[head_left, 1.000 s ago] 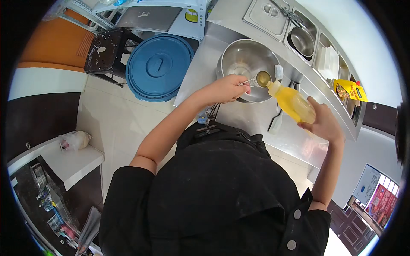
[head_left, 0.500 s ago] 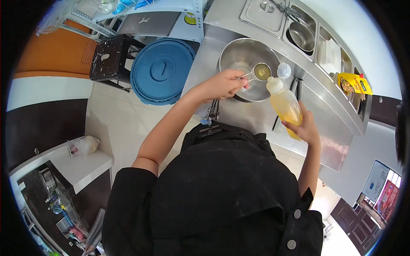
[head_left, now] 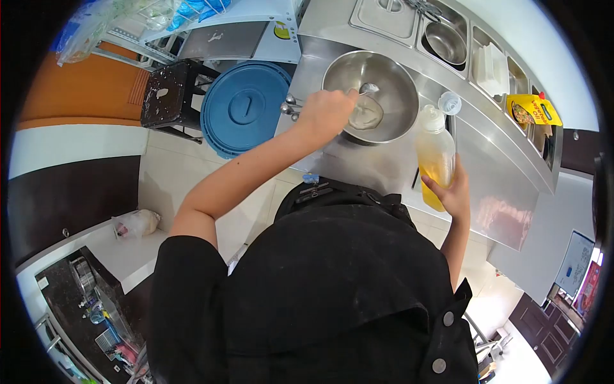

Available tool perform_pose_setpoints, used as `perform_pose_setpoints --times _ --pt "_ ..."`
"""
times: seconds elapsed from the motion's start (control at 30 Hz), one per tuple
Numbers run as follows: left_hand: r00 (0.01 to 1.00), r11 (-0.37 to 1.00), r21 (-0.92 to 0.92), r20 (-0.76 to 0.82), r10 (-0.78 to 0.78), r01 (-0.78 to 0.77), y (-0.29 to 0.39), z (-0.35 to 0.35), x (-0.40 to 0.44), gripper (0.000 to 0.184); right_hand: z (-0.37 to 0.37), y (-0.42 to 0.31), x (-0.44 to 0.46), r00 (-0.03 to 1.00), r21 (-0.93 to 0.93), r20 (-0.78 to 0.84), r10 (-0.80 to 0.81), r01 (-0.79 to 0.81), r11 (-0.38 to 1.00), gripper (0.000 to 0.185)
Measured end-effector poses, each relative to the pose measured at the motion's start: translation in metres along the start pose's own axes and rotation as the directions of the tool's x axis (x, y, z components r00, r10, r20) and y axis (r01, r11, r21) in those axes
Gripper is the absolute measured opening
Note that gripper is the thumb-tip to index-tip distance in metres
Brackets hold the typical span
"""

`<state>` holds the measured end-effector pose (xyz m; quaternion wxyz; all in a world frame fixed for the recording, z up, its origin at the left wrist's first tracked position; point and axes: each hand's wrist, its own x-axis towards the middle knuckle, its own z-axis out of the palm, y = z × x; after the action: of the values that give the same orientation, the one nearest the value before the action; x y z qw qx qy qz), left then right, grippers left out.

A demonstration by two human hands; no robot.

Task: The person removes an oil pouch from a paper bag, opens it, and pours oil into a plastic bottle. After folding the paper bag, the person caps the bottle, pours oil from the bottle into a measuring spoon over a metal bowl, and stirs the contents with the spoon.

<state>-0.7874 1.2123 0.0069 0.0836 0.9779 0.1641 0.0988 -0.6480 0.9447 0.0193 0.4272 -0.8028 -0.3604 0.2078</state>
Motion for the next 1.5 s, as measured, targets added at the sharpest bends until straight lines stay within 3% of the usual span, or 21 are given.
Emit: perform_pose_setpoints --times 0.27,0.33,0.4,0.43,0.57,0.73,0.93,1.23,1.5 --pt "0.994 0.991 0.072 0.02 0.108 -0.109 -0.014 0.007 0.002 0.016 0.009 0.001 -0.006 0.995 0.05 -0.091 0.042 -0.038 0.998 0.048" --pt "0.993 0.967 -0.254 0.117 0.001 0.029 -0.021 0.005 0.005 0.018 0.008 -0.007 -0.004 0.998 0.03 -0.064 0.018 -0.016 0.999 0.05" --pt "0.968 0.821 -0.536 0.243 -0.07 0.194 -0.026 0.005 0.006 0.021 0.006 -0.015 0.0 0.999 0.008 -0.032 -0.004 0.005 1.0 0.051" --pt "0.968 0.819 -0.539 0.241 -0.073 0.196 -0.025 0.0 0.007 0.021 0.005 -0.018 0.002 1.0 0.004 -0.029 -0.005 0.005 1.0 0.051" --pt "0.79 0.605 -0.631 0.612 0.003 0.486 -0.023 -0.025 0.014 0.033 -0.006 -0.029 0.012 0.99 -0.276 0.139 -0.027 0.065 0.959 0.054" --pt "0.839 0.577 -0.691 0.543 0.017 0.436 -0.028 -0.001 0.01 0.034 -0.014 -0.034 0.023 0.969 -0.471 0.248 0.01 0.111 0.875 0.054" --pt "0.833 0.52 -0.727 0.551 0.052 0.448 -0.026 0.003 0.011 0.034 -0.021 -0.04 0.035 0.949 -0.522 0.309 0.067 0.11 0.846 0.053" --pt "0.737 0.372 -0.706 0.671 0.08 0.602 -0.028 -0.005 0.007 0.033 -0.024 -0.053 0.044 0.927 -0.6 0.361 0.1 0.148 0.786 0.05" --pt "0.739 0.361 -0.722 0.663 0.117 0.591 -0.032 0.0 0.007 0.033 -0.026 -0.058 0.048 0.916 -0.605 0.371 0.154 0.113 0.789 0.049"
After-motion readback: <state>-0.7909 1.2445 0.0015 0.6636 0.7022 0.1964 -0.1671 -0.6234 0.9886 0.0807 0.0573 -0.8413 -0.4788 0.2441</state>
